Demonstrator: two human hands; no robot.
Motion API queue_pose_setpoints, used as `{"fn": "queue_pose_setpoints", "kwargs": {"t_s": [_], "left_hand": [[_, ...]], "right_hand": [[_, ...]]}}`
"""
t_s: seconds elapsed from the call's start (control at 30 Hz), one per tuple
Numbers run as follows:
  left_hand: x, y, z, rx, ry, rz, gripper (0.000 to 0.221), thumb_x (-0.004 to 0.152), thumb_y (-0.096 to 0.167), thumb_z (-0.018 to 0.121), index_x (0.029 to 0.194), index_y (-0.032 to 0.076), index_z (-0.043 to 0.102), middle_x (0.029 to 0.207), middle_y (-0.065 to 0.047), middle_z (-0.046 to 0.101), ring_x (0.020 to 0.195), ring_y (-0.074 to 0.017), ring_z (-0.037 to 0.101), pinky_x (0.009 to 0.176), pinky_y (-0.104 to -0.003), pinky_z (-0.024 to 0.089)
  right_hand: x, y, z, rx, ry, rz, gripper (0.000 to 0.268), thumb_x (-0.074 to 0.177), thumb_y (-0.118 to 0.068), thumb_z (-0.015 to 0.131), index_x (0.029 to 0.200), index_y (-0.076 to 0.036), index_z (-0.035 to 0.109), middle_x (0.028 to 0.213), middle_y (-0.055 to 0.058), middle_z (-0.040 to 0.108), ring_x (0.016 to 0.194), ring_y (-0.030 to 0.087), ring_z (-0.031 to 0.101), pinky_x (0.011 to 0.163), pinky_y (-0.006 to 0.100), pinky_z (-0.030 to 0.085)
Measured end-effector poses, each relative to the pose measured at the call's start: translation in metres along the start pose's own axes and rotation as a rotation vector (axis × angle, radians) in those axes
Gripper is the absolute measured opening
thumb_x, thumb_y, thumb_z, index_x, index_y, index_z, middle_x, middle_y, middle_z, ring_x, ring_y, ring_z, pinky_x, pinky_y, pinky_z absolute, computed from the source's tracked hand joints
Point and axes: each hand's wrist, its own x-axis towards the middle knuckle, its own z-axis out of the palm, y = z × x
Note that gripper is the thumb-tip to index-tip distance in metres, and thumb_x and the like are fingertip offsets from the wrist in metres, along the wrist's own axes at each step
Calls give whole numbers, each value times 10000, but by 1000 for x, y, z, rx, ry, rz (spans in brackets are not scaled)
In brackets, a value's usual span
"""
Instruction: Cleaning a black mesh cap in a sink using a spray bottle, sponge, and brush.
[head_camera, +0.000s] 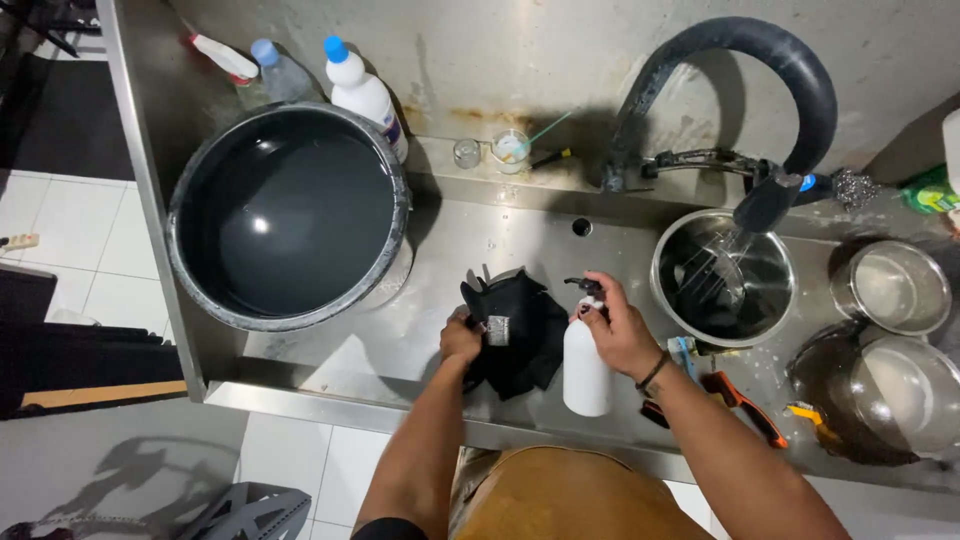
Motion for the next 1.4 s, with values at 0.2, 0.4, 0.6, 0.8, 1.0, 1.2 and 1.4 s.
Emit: {"fn": "queue_pose_setpoints", "kwargs": {"t_s": [0.2, 0.4, 0.6, 0.8, 1.0, 1.2, 1.4], "left_hand": [[-27, 22, -17, -277, -47, -39, 438, 969, 441, 664, 1329, 191, 682, 1302, -119, 716, 1282, -330, 630, 1036, -445, 542], [-28, 16, -27, -354, -26, 27, 475, 943, 158, 643, 1414, 96, 621, 1432, -146, 623, 1380, -317, 546, 1151, -417, 458], [-24, -14, -34, 124, -333, 32, 487, 912, 368, 695, 1167, -46, 717, 1140, -263, 725, 1105, -379, 705, 835, -454, 625], [-54, 23, -48, 256, -440, 3, 643, 1005, 368, 568, 1370, -161, 569, 1341, -350, 614, 1292, -443, 586, 1020, -438, 553], [-28, -1, -12, 21, -316, 79, 529, 874, 338, 778, 1328, 87, 674, 1151, -146, 764, 1074, -300, 734, 864, -368, 608], [-50, 22, -37, -123, -218, 11, 368, 965, 334, 645, 1210, 76, 738, 968, -135, 794, 863, -241, 776, 726, -331, 643], [-70, 42, -73, 235, -346, 252, 471, 971, 250, 621, 1299, -84, 669, 1174, -324, 706, 1124, -461, 675, 953, -492, 590]], "right_hand": [[0, -1, 5, -112, -72, 14, 392, 1005, -197, 593, 1383, -108, 536, 890, 131, 784, 824, 269, 753, 768, 445, 610], [19, -5, 14, -26, 77, 25, 366, 1051, -181, 522, 1396, -68, 477, 909, 125, 775, 880, 288, 741, 847, 457, 591], [6, -5, 24, -71, -64, 16, 443, 1004, -170, 590, 1422, -74, 477, 924, 168, 792, 937, 318, 751, 872, 499, 599], [2, -15, 35, -70, -39, -66, 390, 1021, -190, 562, 1385, -68, 490, 910, 171, 785, 916, 351, 753, 839, 508, 608], [-5, -11, 37, -72, -150, -114, 392, 978, -190, 624, 1361, -125, 571, 905, 172, 791, 933, 345, 760, 841, 491, 613], [10, -10, 34, -145, 18, -101, 351, 1005, -203, 612, 1343, -130, 548, 901, 204, 772, 872, 381, 759, 767, 508, 622], [8, 2, 7, -102, 129, -7, 433, 1008, -162, 568, 1420, -91, 452, 910, 218, 765, 891, 410, 739, 816, 535, 605]]}}
